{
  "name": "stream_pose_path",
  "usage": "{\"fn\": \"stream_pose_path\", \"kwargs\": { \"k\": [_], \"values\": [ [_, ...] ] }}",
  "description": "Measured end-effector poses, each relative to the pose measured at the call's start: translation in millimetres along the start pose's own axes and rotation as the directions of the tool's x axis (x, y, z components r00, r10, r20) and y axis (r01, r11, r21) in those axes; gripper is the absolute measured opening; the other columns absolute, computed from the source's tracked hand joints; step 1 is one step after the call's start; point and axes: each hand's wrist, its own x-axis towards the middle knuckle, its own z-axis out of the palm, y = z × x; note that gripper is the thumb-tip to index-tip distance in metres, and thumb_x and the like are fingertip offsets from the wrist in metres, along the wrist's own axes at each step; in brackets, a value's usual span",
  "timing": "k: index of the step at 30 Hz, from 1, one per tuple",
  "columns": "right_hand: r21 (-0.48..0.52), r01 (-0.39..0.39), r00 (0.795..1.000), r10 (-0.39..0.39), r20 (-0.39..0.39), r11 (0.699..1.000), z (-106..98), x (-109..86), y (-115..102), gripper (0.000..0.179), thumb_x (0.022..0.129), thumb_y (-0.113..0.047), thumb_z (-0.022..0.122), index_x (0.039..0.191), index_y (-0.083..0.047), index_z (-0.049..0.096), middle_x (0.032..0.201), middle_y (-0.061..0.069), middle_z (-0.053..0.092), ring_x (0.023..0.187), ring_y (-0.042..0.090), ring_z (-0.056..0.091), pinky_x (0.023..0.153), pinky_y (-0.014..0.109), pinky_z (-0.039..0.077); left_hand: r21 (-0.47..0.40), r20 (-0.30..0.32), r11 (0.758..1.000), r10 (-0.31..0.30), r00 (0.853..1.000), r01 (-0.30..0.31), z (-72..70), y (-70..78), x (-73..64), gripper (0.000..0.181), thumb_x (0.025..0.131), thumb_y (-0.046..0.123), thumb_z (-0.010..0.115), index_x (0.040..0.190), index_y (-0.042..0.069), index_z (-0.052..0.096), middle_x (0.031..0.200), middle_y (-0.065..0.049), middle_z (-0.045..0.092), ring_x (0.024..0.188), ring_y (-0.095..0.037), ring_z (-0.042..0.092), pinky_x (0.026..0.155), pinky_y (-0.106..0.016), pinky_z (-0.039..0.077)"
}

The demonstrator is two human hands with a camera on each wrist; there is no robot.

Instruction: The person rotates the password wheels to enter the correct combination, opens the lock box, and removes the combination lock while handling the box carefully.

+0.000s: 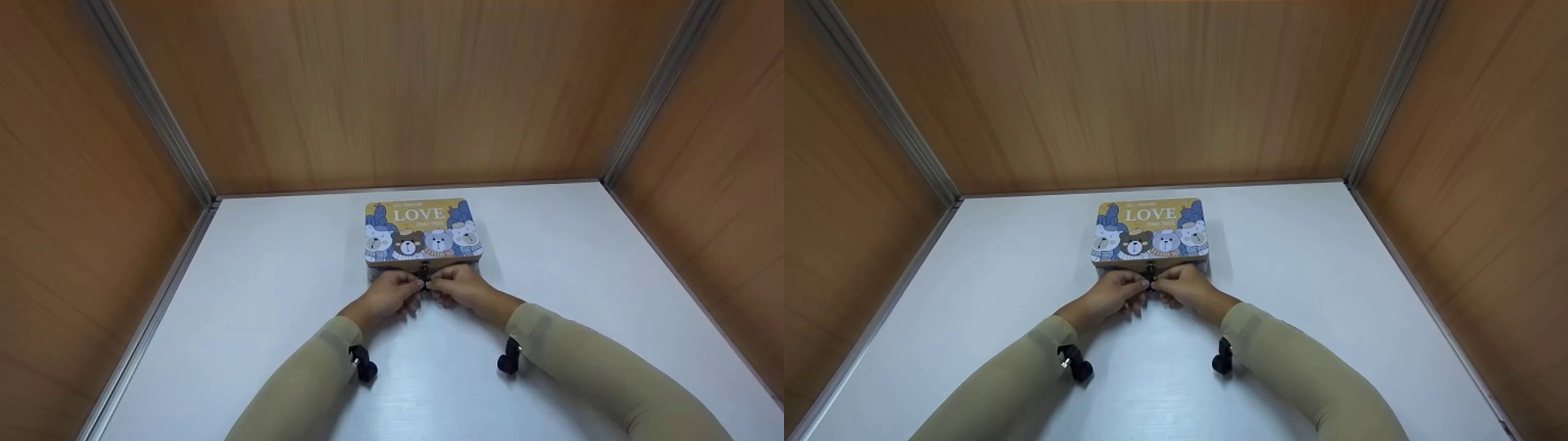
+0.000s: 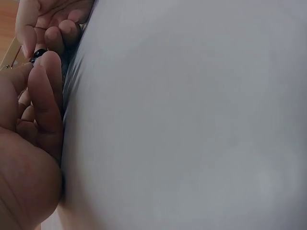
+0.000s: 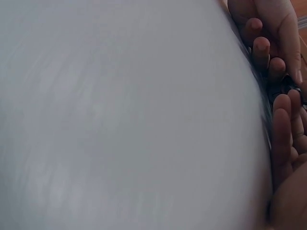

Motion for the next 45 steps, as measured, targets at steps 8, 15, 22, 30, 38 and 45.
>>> {"fn": "stream_pose_path", "kwargs": {
  "k": [8,15,22,30,38,45],
  "values": [
    [-0.039,0.013,1.000,-0.013,-0.016,0.999,1.2,1.5,0.2,0.015,0.100,-0.015,0.081,0.106,-0.002,0.084,0.075,-0.003,0.072,0.067,0.010,0.068,0.061,0.023,0.057,0.033,0.013,0.999,-0.023,1.000,0.022,-1.0,0.8,0.3,0.026,0.116,0.028,0.067,0.113,0.005,0.079,0.092,-0.004,0.077,0.072,-0.016,0.074,0.062,-0.028,0.059],
    [-0.056,0.027,0.999,-0.028,-0.024,0.998,2.0,3.2,-0.4,0.016,0.100,-0.015,0.077,0.103,-0.001,0.085,0.072,-0.003,0.069,0.065,0.009,0.066,0.059,0.022,0.056,0.052,0.013,0.998,-0.033,0.999,0.032,-1.4,1.6,1.6,0.027,0.117,0.029,0.066,0.110,0.006,0.078,0.090,-0.005,0.077,0.072,-0.016,0.073,0.061,-0.028,0.058],
    [-0.050,0.021,1.000,-0.021,-0.016,0.999,2.9,4.5,1.2,0.019,0.101,-0.018,0.076,0.099,-0.001,0.085,0.070,-0.003,0.069,0.064,0.009,0.067,0.058,0.022,0.057,0.038,0.013,0.998,-0.042,0.999,0.041,-1.3,1.6,0.8,0.027,0.116,0.029,0.067,0.111,0.005,0.078,0.090,-0.005,0.077,0.072,-0.017,0.073,0.062,-0.029,0.057],
    [0.017,-0.007,1.000,0.007,-0.010,1.000,2.5,2.6,0.7,0.027,0.105,-0.020,0.070,0.084,-0.007,0.080,0.066,-0.002,0.068,0.058,0.010,0.066,0.054,0.023,0.053,-0.018,0.025,1.000,-0.016,1.000,0.017,-1.6,1.5,-0.8,0.028,0.116,0.024,0.061,0.115,0.001,0.077,0.088,-0.004,0.075,0.068,-0.015,0.073,0.057,-0.028,0.058],
    [0.010,0.015,1.000,-0.015,-0.010,1.000,2.1,2.8,1.4,0.026,0.102,-0.019,0.069,0.081,-0.008,0.078,0.066,-0.002,0.069,0.057,0.010,0.065,0.053,0.023,0.053,-0.031,0.013,0.999,-0.012,1.000,0.013,-0.7,1.0,0.0,0.036,0.117,0.032,0.062,0.112,-0.001,0.076,0.084,-0.003,0.075,0.066,-0.014,0.072,0.056,-0.028,0.057],
    [0.009,0.007,1.000,-0.007,-0.010,1.000,0.3,2.9,1.4,0.024,0.102,-0.019,0.070,0.083,-0.007,0.078,0.067,-0.001,0.069,0.058,0.011,0.066,0.054,0.023,0.053,0.001,0.012,1.000,-0.018,1.000,0.018,-0.3,1.9,1.1,0.036,0.116,0.033,0.064,0.105,0.001,0.076,0.080,-0.003,0.074,0.065,-0.015,0.071,0.056,-0.028,0.057]
  ]
}}
